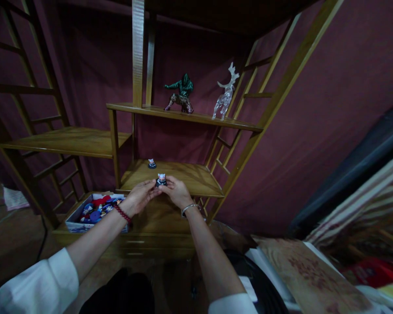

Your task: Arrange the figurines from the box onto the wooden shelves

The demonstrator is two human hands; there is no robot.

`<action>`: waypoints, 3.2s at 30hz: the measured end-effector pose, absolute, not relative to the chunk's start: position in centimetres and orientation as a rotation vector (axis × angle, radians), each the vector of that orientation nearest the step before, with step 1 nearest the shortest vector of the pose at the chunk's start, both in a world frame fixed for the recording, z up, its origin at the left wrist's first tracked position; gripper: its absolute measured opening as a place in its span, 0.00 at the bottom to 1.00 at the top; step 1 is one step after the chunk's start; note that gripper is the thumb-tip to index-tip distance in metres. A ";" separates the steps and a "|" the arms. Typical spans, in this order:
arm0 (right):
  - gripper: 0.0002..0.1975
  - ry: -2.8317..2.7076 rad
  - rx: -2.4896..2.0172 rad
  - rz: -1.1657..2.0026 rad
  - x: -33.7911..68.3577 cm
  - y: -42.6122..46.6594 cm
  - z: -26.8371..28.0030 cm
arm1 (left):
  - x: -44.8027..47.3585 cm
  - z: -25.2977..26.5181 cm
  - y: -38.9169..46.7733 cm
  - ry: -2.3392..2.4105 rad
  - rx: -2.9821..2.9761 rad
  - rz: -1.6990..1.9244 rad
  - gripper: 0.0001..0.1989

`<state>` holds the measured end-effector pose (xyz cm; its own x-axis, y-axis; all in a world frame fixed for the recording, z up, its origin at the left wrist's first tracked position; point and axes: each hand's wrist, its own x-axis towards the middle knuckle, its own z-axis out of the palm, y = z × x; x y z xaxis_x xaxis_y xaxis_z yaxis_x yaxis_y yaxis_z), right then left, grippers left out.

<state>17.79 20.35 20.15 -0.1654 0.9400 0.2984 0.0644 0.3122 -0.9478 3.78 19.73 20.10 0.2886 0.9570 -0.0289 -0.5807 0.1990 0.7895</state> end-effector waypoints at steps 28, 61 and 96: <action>0.16 -1.550 -1.431 0.571 20.4 31.2 17.4 | 6.0 18.8 28.4 1.283 2.307 0.966 0.15; 0.16 -1.743 -1.734 0.196 20.1 35.0 18.1 | 6.8 17.6 31.8 1.343 2.451 0.756 0.21; 0.16 -1.810 -1.845 0.135 19.9 35.2 18.2 | 7.2 18.1 31.1 1.538 2.606 0.543 0.22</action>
